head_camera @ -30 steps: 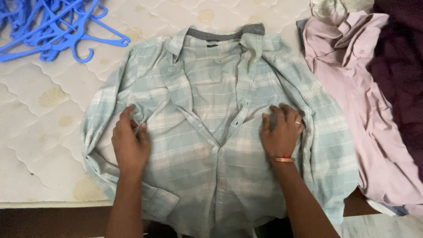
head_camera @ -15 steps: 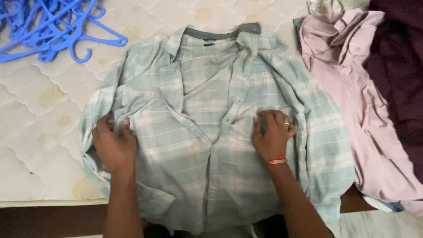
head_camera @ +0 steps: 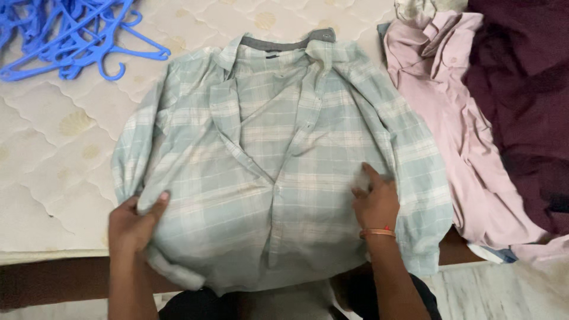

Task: The person lays a light blue plaid shirt on a mattress, buttons it from top to bottom, places a blue hanger inside the collar, and smooths the shirt. The shirt remains on the mattress at the end of the clip.

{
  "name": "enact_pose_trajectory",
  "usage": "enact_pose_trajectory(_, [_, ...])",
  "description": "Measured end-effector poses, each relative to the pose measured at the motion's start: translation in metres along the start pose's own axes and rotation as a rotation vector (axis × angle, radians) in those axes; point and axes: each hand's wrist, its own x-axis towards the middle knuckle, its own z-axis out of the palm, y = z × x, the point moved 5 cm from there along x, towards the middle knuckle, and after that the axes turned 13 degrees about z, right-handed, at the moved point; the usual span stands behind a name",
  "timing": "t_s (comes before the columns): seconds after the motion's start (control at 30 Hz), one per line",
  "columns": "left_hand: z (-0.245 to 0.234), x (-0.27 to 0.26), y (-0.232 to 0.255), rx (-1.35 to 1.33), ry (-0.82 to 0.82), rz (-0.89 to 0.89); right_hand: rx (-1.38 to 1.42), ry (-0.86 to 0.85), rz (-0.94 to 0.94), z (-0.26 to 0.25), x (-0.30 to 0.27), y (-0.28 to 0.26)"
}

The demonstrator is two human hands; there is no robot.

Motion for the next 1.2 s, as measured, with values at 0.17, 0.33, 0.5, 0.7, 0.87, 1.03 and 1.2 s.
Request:
enact_pose_trajectory(0.17, [-0.021,-0.020,0.032,0.388,0.482,0.293,0.065,0.039,-0.135,0.001,0.005,0.001])
enact_pose_trajectory(0.33, [0.051,-0.046,0.096,-0.117,0.269,0.732,0.088,0.034,-0.292,0.022,-0.011,-0.028])
enact_pose_trajectory(0.5, [0.130,-0.074,0.124,-0.242,-0.333,0.318,0.258,-0.110,-0.758,0.052,-0.053,-0.081])
enact_pose_trajectory(0.7, [0.158,-0.080,0.123,0.022,-0.388,0.548,0.286,-0.383,-0.629,0.068,-0.065,-0.098])
enact_pose_trajectory(0.87, [0.170,-0.059,0.112,-0.025,-0.424,0.645,0.263,-0.489,-0.574,0.070,-0.051,-0.099])
enact_pose_trajectory(1.03, [0.177,-0.049,0.101,-0.340,-0.639,0.307,0.315,-0.546,-0.533,0.073,-0.045,-0.101])
enact_pose_trajectory(1.2, [0.175,-0.042,0.101,-0.336,-0.697,0.272,0.236,-0.741,-0.410,0.081,-0.041,-0.094])
